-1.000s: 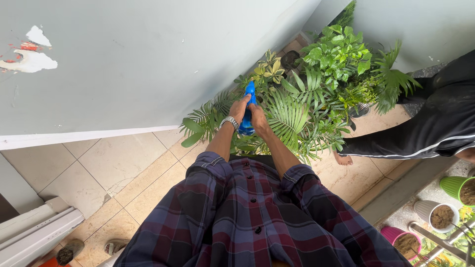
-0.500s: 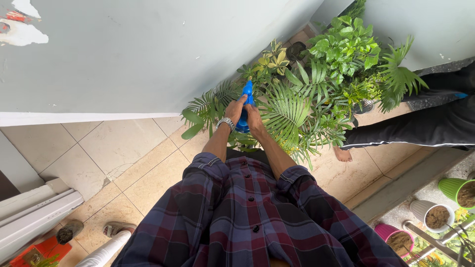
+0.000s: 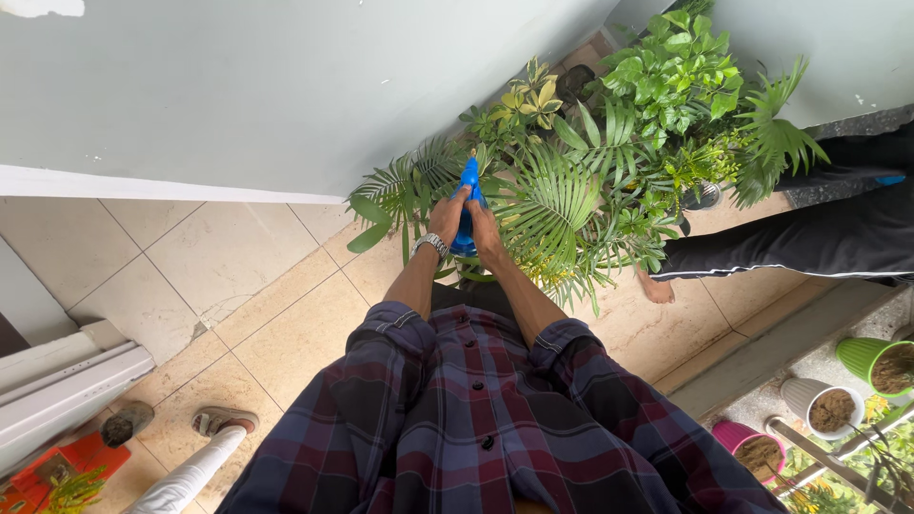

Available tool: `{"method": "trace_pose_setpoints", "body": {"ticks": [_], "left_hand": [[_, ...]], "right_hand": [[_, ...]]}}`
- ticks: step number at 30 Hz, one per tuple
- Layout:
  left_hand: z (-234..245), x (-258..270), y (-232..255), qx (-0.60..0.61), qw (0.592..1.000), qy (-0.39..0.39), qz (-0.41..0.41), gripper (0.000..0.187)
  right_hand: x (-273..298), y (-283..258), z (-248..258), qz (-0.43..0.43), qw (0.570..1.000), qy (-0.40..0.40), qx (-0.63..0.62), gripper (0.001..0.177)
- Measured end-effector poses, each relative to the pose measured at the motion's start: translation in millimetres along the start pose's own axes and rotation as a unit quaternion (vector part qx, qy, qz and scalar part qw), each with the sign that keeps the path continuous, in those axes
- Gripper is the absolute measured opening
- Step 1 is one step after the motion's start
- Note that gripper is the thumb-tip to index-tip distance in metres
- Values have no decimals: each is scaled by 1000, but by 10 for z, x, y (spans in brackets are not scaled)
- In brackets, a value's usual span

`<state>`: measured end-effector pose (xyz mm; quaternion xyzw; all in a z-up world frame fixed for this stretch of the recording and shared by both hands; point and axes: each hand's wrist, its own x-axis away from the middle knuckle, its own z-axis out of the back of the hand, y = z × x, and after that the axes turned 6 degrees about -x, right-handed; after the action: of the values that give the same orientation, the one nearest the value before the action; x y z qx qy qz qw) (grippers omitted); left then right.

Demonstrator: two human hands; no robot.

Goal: The person uses a blue spray bottle to water a collection of potted plants arranged on a tiled floor. They systematically mist the leaves of various green plants, including palms and broad-leafed varieties, while standing in a corner of the room.

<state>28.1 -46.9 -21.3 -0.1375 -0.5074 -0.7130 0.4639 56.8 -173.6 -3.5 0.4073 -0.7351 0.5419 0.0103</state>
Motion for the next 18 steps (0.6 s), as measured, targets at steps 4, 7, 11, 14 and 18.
{"method": "trace_pose_setpoints", "body": {"ticks": [4, 7, 11, 14, 18], "left_hand": [[65, 191, -93, 51, 998, -28, -7, 89], [122, 247, -52, 65, 996, -53, -31, 80], [131, 343, -180, 55, 996, -42, -57, 70], [204, 441, -348, 100, 991, -63, -64, 67], [291, 519, -457, 74, 991, -80, -75, 67]], "right_hand": [[218, 127, 68, 95, 992, -43, 67, 55], [243, 159, 20, 77, 995, -23, 59, 51], [351, 301, -88, 81, 995, -1, 59, 44], [499, 561, -79, 328, 920, -7, 213, 42], [593, 676, -228, 150, 983, 29, 106, 41]]}}
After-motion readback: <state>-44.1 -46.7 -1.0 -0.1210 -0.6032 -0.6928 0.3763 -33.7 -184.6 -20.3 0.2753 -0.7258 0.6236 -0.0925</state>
